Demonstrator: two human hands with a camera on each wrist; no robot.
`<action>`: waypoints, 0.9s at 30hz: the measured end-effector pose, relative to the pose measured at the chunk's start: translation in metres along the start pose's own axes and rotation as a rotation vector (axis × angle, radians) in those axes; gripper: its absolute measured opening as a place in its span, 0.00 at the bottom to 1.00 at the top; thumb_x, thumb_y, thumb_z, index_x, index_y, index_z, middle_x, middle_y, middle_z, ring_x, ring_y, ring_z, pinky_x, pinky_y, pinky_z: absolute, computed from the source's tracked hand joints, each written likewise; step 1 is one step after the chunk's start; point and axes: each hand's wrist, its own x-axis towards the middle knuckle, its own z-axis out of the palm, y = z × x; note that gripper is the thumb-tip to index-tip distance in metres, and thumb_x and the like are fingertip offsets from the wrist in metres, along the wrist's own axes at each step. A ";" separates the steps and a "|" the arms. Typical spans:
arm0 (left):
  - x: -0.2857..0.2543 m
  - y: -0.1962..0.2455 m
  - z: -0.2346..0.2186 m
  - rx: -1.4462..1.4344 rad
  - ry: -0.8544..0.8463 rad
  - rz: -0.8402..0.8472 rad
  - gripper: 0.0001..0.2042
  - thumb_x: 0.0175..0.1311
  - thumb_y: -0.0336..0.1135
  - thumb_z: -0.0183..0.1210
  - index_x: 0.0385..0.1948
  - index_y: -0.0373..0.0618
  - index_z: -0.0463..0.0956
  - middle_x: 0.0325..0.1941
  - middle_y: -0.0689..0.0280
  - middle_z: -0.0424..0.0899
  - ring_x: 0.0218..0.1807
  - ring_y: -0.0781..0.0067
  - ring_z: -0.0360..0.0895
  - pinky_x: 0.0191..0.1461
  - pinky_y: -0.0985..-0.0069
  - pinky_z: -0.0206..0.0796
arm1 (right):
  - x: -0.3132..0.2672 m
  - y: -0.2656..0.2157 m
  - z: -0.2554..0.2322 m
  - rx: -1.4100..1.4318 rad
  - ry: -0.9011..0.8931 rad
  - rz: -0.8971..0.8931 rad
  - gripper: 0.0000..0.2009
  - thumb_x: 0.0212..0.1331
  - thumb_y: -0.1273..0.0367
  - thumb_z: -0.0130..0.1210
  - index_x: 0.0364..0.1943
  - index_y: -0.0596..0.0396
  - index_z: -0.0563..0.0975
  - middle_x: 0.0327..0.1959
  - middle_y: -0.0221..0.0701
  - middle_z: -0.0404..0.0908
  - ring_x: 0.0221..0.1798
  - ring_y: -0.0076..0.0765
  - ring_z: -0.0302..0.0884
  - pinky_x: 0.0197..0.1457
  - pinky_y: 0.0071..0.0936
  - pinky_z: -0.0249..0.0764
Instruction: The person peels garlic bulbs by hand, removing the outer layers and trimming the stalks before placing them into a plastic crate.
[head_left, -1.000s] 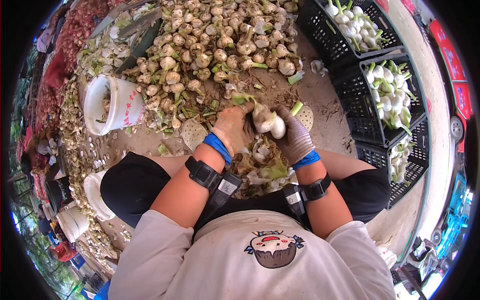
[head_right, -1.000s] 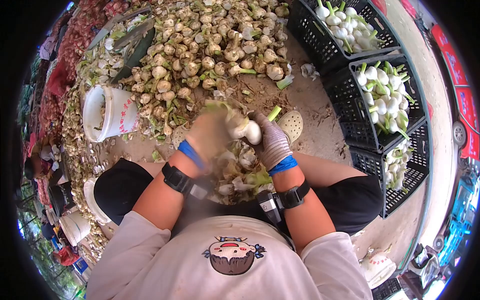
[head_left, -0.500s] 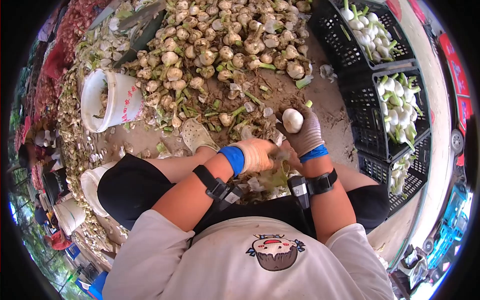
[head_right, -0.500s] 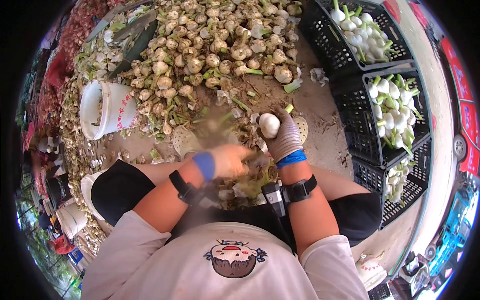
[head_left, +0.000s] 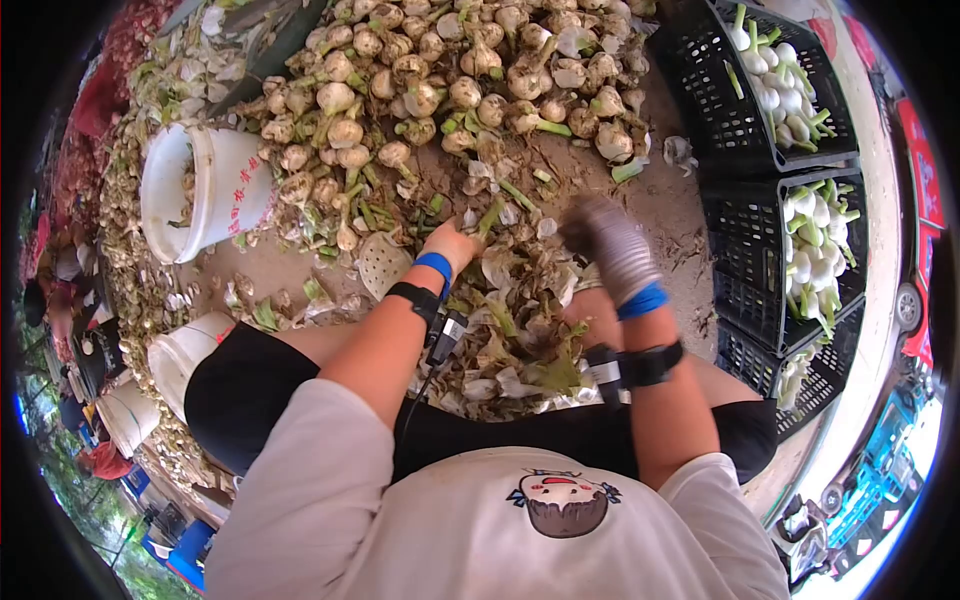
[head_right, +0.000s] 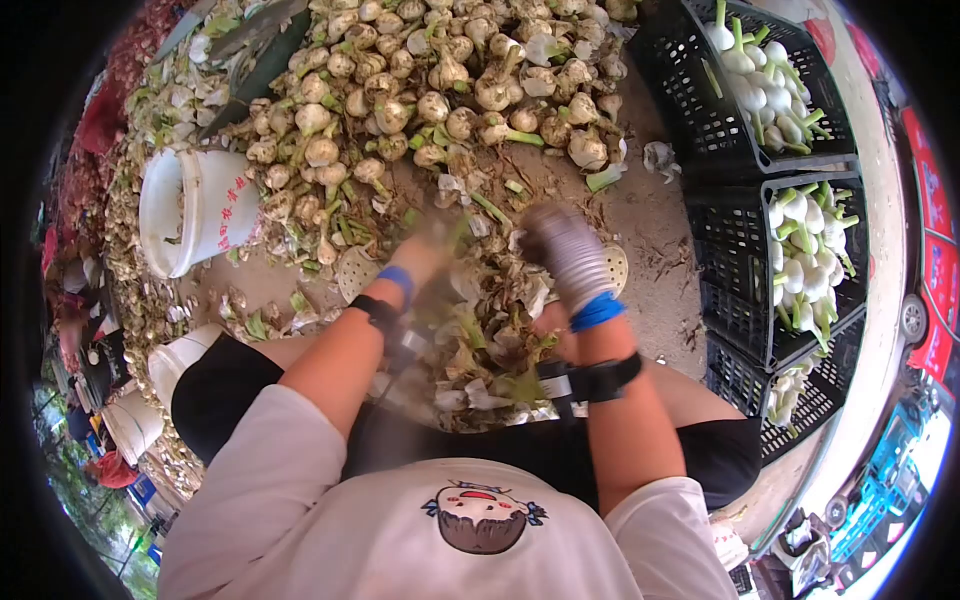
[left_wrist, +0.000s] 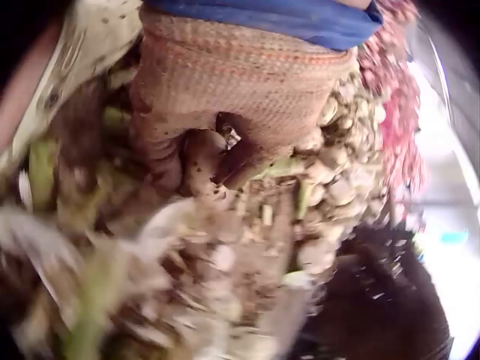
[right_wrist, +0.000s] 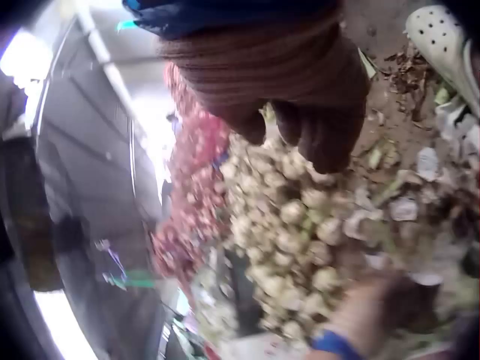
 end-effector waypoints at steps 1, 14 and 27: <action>-0.025 0.023 -0.005 -0.010 -0.002 -0.003 0.29 0.58 0.34 0.54 0.62 0.44 0.55 0.60 0.52 0.65 0.55 0.59 0.69 0.50 0.70 0.68 | -0.031 -0.017 0.036 0.033 0.075 -0.089 0.24 0.49 0.59 0.58 0.49 0.58 0.70 0.46 0.43 0.76 0.50 0.42 0.73 0.55 0.30 0.69; -0.145 0.144 -0.039 -0.549 0.025 0.051 0.25 0.51 0.46 0.64 0.46 0.36 0.72 0.43 0.58 0.78 0.41 0.67 0.74 0.43 0.69 0.67 | -0.100 -0.026 0.042 -0.666 0.230 -0.390 0.31 0.40 0.63 0.62 0.54 0.52 0.66 0.49 0.45 0.69 0.49 0.52 0.70 0.52 0.38 0.69; -0.199 0.148 -0.032 -0.681 -0.211 0.543 0.17 0.55 0.31 0.58 0.46 0.37 0.72 0.41 0.59 0.80 0.42 0.71 0.75 0.50 0.76 0.65 | -0.110 -0.002 0.038 0.251 0.463 -0.594 0.18 0.62 0.57 0.43 0.47 0.56 0.68 0.37 0.36 0.75 0.33 0.32 0.76 0.34 0.26 0.75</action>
